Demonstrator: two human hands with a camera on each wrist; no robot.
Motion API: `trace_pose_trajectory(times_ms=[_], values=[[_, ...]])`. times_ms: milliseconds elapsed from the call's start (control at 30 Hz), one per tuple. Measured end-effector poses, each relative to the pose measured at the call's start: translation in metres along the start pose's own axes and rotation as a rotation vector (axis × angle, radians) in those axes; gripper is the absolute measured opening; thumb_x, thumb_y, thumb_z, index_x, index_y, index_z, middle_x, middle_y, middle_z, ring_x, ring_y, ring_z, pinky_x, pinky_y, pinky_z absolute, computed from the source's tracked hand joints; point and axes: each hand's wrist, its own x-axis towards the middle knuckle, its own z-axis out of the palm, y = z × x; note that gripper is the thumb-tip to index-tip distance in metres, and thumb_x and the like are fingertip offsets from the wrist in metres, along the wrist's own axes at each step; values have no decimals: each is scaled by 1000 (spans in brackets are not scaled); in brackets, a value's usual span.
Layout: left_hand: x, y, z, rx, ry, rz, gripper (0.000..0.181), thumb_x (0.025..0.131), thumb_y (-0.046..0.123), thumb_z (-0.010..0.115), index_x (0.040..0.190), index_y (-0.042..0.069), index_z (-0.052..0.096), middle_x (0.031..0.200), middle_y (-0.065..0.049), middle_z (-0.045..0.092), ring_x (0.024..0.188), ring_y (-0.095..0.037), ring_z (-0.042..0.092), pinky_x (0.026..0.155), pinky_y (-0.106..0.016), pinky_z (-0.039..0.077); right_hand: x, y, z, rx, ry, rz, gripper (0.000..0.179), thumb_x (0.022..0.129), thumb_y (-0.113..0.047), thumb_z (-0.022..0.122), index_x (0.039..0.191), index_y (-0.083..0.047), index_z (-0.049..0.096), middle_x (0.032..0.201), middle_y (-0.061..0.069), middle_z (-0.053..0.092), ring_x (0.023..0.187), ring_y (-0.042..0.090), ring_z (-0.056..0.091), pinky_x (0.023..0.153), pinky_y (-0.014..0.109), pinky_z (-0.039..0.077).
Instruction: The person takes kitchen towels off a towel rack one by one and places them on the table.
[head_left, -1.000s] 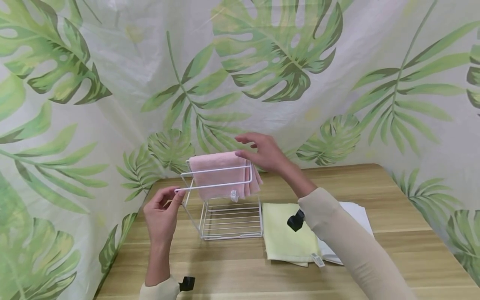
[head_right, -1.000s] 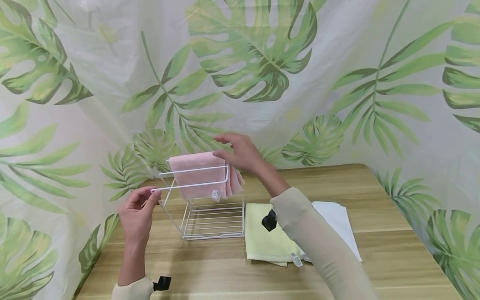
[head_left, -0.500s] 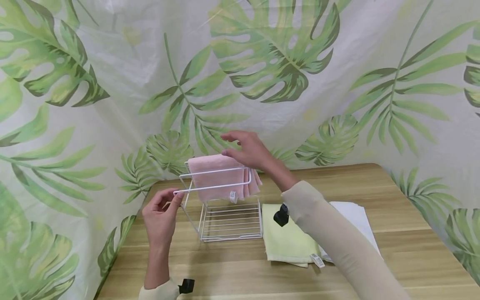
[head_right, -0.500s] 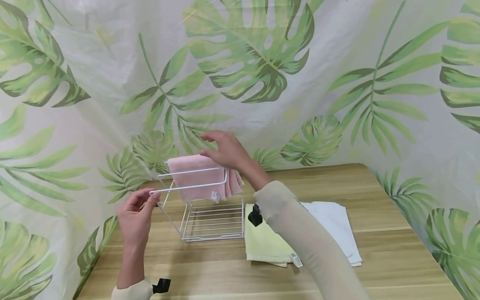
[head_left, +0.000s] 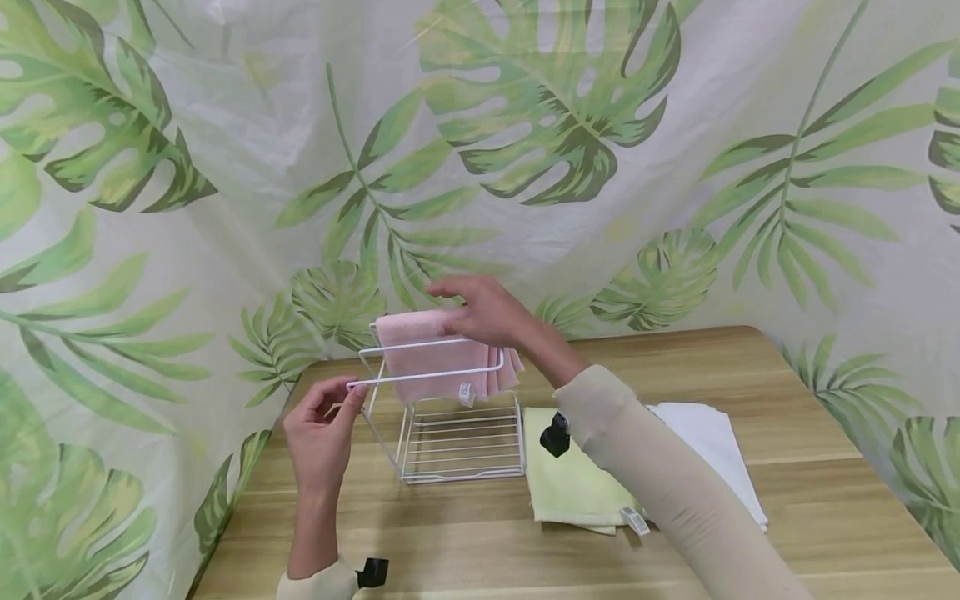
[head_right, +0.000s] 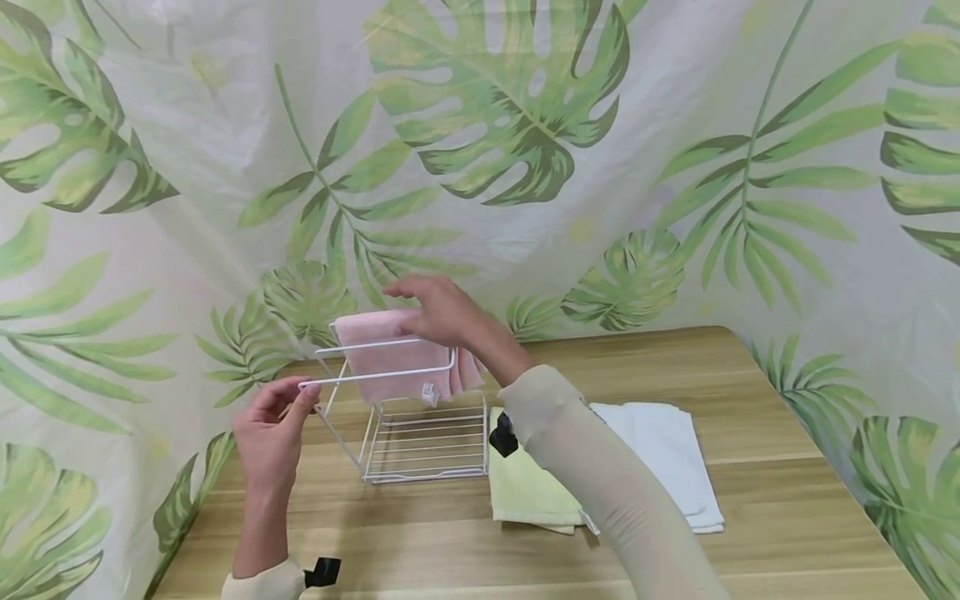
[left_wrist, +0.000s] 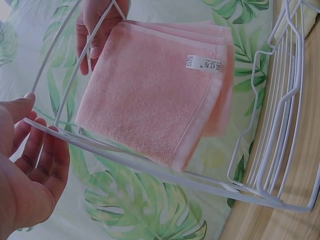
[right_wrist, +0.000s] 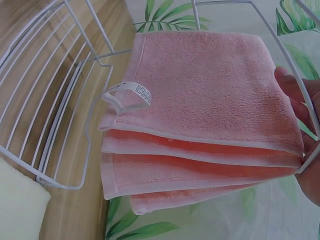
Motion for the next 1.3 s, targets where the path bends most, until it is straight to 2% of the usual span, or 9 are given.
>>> trace_pose_trajectory(times_ms=[267,433,667,900,1100,1167,1300], values=[[2,4,1,34,-10,7,17,92,-3,82,104,-12,75,86,9,74,75,-2,69,67,-12,60,-1,2,-2,-105,-27,-11,52,97,-27,83,146,-19,68,142,2,73,136,22,66,118,40,52],[1,6,2,46,-18,11,18,92,-3,81,105,-14,73,86,9,74,76,-2,69,67,-12,60,-2,2,-2,-97,-18,47,48,97,-29,83,142,-22,71,141,-2,73,138,20,64,118,40,52],[1,5,2,21,-21,19,20,92,-4,81,105,-16,72,84,7,73,75,-2,68,66,-12,59,-3,2,1,-117,8,95,37,95,-29,83,131,-23,78,134,-2,77,131,21,69,113,41,54],[0,4,1,14,-15,25,16,91,-4,82,103,-13,74,83,7,72,74,-3,68,66,-11,59,-4,2,6,-115,98,94,22,99,-24,80,120,-22,83,121,-3,82,121,18,74,105,39,59],[0,2,-1,25,-14,33,15,92,-4,81,103,-12,74,85,8,73,74,-3,68,66,-11,59,-7,-2,9,-200,170,60,17,98,-25,81,115,-23,85,115,-3,83,114,18,78,101,39,62],[0,2,-1,34,-15,35,17,92,-3,81,104,-14,73,85,8,73,75,-3,68,66,-11,59,-7,-4,9,-238,195,39,17,98,-26,81,114,-23,85,113,-2,83,108,18,79,97,39,63],[-1,1,-1,26,-12,14,21,92,-3,82,105,-16,72,83,7,71,75,-2,68,67,-12,60,-8,-5,9,-273,254,-11,16,98,-26,80,112,-21,85,108,-1,84,83,15,77,83,35,63]])
